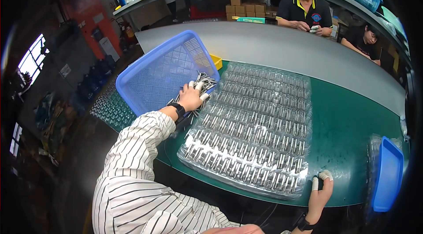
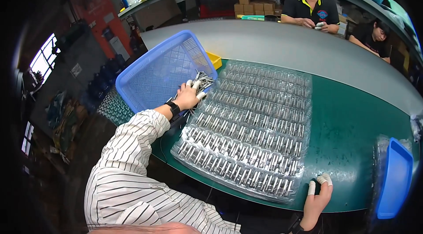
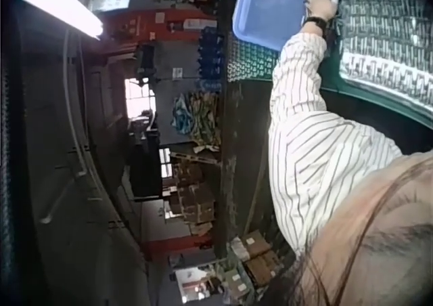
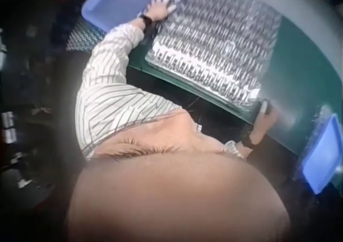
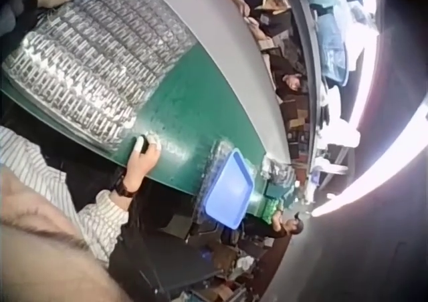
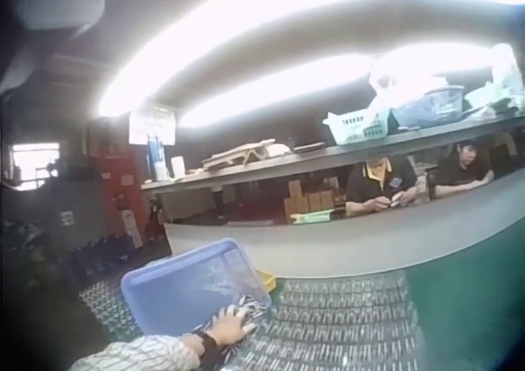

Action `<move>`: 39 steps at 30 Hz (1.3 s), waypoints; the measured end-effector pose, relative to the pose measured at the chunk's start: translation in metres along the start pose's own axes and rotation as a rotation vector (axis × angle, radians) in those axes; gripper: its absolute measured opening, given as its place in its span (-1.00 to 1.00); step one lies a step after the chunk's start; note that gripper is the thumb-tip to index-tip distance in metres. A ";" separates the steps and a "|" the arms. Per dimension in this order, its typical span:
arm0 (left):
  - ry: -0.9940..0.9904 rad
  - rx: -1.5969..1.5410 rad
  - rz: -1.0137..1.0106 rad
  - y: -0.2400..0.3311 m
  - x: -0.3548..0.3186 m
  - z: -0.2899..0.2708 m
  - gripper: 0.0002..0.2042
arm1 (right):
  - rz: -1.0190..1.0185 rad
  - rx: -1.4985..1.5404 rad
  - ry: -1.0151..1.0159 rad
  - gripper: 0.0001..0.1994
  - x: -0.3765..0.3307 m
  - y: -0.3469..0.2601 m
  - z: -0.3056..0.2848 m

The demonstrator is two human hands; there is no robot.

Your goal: The person picks up metal pins from a blue basket and places them into the slots of a plastic tray. After filling the tray, the person picks up more pins and inspects them in their hands.

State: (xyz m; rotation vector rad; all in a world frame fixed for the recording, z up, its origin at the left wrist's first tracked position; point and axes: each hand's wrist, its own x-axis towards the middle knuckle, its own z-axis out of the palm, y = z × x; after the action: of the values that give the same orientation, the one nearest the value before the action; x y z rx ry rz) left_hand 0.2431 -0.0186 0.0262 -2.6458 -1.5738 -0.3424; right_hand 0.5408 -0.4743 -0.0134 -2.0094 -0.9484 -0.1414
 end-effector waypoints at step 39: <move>-0.012 -0.102 0.158 0.046 -0.051 -0.014 -0.74 | 0.014 0.182 0.138 -0.92 -0.015 0.058 -0.090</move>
State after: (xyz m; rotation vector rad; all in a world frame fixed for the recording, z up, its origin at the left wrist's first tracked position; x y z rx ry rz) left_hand 0.2577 -0.0868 0.0321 -2.8313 -1.3745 -0.4095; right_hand 0.5910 -0.5697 -0.0043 -1.8146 -0.8299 -0.1772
